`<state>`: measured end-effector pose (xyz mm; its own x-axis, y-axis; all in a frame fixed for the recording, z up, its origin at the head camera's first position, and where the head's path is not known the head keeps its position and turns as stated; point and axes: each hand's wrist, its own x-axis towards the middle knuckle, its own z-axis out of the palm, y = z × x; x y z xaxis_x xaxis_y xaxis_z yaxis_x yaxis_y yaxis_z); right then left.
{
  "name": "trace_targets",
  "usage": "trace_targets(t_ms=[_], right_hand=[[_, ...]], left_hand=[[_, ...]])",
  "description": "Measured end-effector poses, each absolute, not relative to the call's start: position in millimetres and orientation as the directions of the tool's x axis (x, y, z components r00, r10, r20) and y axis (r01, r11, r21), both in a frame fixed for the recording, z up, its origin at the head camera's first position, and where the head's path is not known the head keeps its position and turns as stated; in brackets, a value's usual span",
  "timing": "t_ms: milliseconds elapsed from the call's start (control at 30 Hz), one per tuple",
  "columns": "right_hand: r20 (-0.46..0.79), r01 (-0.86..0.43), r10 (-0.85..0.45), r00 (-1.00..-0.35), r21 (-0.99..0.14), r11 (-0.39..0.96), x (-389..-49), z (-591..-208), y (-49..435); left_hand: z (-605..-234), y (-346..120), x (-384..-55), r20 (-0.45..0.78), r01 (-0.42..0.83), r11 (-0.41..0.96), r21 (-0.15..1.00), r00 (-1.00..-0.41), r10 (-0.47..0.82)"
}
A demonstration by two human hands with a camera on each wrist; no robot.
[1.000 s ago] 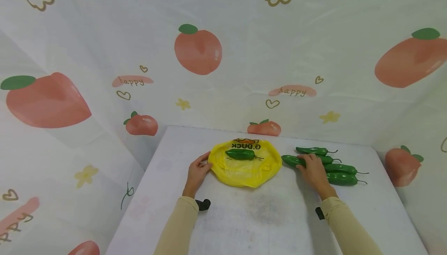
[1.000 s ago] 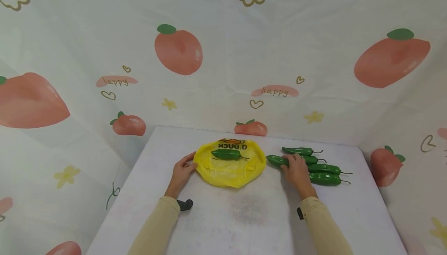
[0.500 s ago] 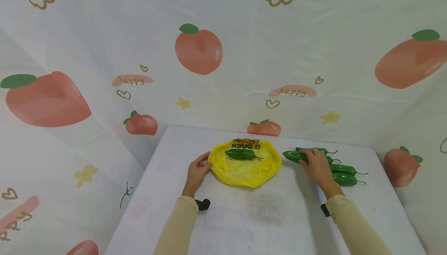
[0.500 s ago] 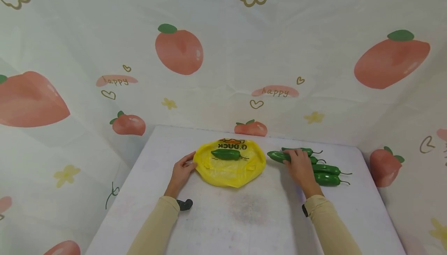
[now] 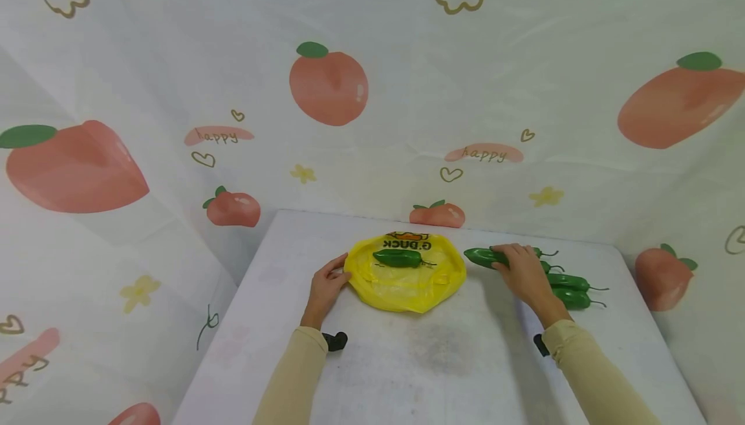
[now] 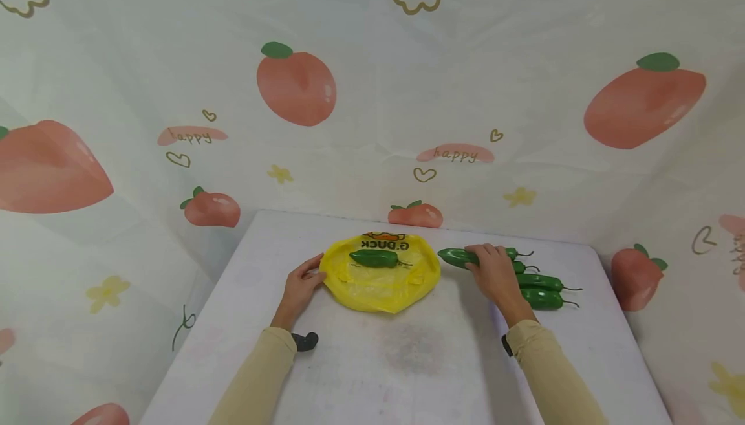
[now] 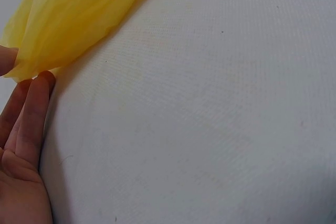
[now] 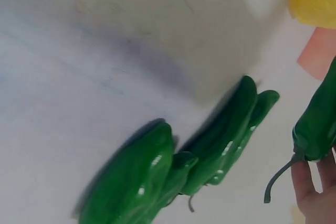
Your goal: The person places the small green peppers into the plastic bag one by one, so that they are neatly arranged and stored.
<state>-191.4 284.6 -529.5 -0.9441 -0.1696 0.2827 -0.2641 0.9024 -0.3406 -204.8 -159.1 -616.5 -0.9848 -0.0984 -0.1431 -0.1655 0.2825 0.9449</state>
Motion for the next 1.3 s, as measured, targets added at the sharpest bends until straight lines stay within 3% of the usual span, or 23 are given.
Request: trace_targets(t_ms=[667,1300], right_hand=[[0.164,-0.183,-0.132,-0.978,-0.356,0.916,-208.8,-507.4,252.8],[0.117,-0.233,-0.204,-0.972,-0.372,0.898,-210.3,-494.9,217.8]], left_hand=[[-615.2,-158.4,-205.1,-0.159,-0.186,0.285,0.94,-0.98,-0.116],[-617.9,-159.7,-206.0,-0.159,-0.183,0.276,0.943,-0.981,-0.107]])
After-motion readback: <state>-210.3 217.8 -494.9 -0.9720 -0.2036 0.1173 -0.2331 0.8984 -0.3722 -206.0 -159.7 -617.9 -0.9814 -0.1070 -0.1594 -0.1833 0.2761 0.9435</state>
